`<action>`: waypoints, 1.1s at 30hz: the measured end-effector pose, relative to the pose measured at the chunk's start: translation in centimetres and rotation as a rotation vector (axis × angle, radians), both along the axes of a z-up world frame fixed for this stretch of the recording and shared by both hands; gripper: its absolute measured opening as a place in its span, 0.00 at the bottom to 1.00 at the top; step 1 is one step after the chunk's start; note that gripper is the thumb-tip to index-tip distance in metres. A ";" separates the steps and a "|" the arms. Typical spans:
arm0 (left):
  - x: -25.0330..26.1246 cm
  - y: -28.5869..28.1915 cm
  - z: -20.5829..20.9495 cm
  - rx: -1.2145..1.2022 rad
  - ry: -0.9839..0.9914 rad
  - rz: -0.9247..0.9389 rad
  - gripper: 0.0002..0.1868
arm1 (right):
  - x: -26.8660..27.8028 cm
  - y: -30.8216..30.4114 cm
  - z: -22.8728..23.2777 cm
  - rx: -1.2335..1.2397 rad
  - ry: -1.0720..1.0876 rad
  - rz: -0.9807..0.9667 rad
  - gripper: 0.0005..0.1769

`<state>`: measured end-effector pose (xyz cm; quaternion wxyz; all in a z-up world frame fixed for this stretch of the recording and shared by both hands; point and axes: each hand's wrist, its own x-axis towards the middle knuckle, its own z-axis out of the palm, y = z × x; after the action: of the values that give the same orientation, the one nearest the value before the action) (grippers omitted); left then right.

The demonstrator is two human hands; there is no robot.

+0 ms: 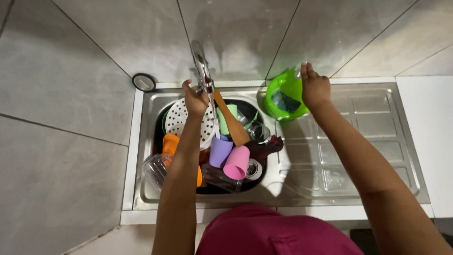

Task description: Washing various dishes, cups, and utensils in a kitchen sink using a sponge and soap.

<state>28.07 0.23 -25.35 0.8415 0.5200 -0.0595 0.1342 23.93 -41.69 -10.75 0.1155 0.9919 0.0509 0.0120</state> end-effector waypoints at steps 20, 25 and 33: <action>-11.6 -3.8 12.0 0.379 0.188 0.014 0.25 | 2.2 -0.6 -3.0 -0.100 -0.093 -0.016 0.36; -14.6 -2.0 11.9 0.367 0.417 -0.346 0.20 | 0.8 -1.0 -3.3 0.028 -0.203 0.052 0.41; -21.6 1.1 9.4 0.513 0.370 -0.297 0.18 | -2.3 1.4 -4.9 0.528 -0.325 0.168 0.22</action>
<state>6.50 1.30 -15.95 0.6903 0.7157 -0.0130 -0.1055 21.67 -40.30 -15.64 -0.1404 0.9651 0.1087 0.1926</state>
